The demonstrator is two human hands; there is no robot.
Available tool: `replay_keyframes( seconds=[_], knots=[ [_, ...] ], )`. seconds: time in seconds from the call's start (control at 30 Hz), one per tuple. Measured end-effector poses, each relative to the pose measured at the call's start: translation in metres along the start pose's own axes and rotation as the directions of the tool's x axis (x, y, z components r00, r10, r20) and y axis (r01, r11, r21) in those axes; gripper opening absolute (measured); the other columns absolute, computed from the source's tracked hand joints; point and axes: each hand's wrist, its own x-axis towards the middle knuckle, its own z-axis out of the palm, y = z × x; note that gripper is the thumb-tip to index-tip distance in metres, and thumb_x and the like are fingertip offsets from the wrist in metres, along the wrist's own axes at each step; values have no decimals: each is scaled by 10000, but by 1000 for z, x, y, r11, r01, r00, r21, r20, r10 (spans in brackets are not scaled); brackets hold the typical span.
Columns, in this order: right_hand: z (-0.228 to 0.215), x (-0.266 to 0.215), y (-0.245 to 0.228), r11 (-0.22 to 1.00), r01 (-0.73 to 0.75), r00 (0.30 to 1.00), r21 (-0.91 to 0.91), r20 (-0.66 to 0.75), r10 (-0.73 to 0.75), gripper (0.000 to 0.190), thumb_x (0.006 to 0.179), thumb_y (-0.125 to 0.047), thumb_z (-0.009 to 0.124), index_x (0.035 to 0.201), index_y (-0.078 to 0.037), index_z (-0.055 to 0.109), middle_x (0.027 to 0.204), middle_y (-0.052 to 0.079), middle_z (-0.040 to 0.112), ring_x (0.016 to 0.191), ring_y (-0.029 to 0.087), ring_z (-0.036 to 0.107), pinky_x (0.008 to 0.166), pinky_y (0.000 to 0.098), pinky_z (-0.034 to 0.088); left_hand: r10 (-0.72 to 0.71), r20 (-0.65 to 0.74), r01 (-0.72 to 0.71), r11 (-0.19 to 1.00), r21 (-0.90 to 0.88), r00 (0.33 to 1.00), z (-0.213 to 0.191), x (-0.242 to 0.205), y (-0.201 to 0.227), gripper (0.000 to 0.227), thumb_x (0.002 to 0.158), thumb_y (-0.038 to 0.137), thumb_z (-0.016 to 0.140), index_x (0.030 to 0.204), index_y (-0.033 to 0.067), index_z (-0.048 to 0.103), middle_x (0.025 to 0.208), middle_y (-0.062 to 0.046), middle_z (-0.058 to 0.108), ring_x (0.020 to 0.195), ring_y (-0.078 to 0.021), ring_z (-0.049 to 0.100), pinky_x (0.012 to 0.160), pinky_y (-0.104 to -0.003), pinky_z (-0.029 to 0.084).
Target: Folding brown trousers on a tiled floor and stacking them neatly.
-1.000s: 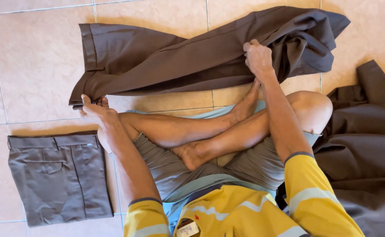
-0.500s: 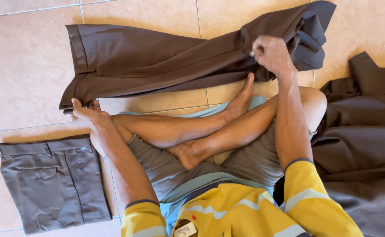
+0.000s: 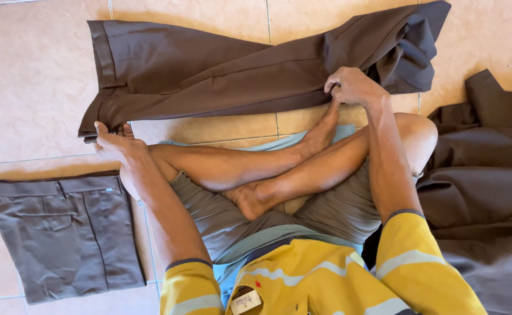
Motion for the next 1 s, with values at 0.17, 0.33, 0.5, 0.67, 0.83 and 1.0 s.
replay_keyframes(
  seconds=[0.17, 0.33, 0.5, 0.67, 0.83, 1.0],
  knots=[
    [0, -4, -16, 999, 50, 995, -10, 91, -49, 258, 846, -132, 718, 1084, -84, 803, 1219, 272, 670, 1122, 527, 634, 975, 564, 520, -5, -4, 5, 1000, 24, 1000, -2, 2, -2, 429, 925, 190, 707, 1250, 87, 445, 1038, -118, 474, 791, -228, 612, 585, -197, 652],
    [21, 10, 5, 960, 59, 996, -272, 75, -41, 138, 837, -178, 782, 968, -156, 817, 1111, 143, 713, 1084, 416, 693, 934, 512, 573, -33, -53, 34, 999, 15, 998, -1, 12, -6, 449, 928, 224, 713, 1266, 109, 442, 1026, -118, 446, 780, -265, 603, 567, -225, 659],
    [11, 1, -12, 981, 97, 994, -165, -32, -104, 259, 962, -175, 717, 1219, -150, 696, 1095, 170, 743, 1064, 413, 702, 929, 537, 556, -38, -65, 39, 999, 13, 997, 0, 6, -3, 481, 917, 241, 727, 1282, 103, 446, 1049, -120, 463, 783, -254, 590, 586, -226, 655],
    [8, 0, -13, 976, 137, 978, -170, -134, -161, 476, 967, -122, 679, 1418, -233, 576, 985, 97, 764, 994, 360, 716, 887, 530, 562, -45, -40, 45, 999, 12, 998, 2, -6, 0, 490, 916, 235, 724, 1292, 98, 443, 1051, -125, 466, 781, -257, 597, 578, -235, 664],
    [26, 10, 0, 933, 217, 947, -286, -172, -273, 188, 924, -81, 654, 985, -205, 780, 1101, -1, 770, 996, 336, 723, 899, 465, 595, -29, -62, 29, 1000, 0, 998, -1, 3, -5, 523, 895, 223, 753, 1298, 92, 445, 1092, -152, 480, 793, -271, 601, 573, -240, 658],
    [0, 0, -25, 938, 336, 810, -81, -484, -332, 182, 846, 75, 649, 931, -79, 695, 1002, 64, 714, 794, 236, 683, 710, 352, 555, -53, -32, 51, 998, -40, 998, 5, -19, 8, 470, 905, 220, 689, 1252, 73, 409, 1143, -167, 490, 834, -238, 568, 653, -256, 571]
  ],
)
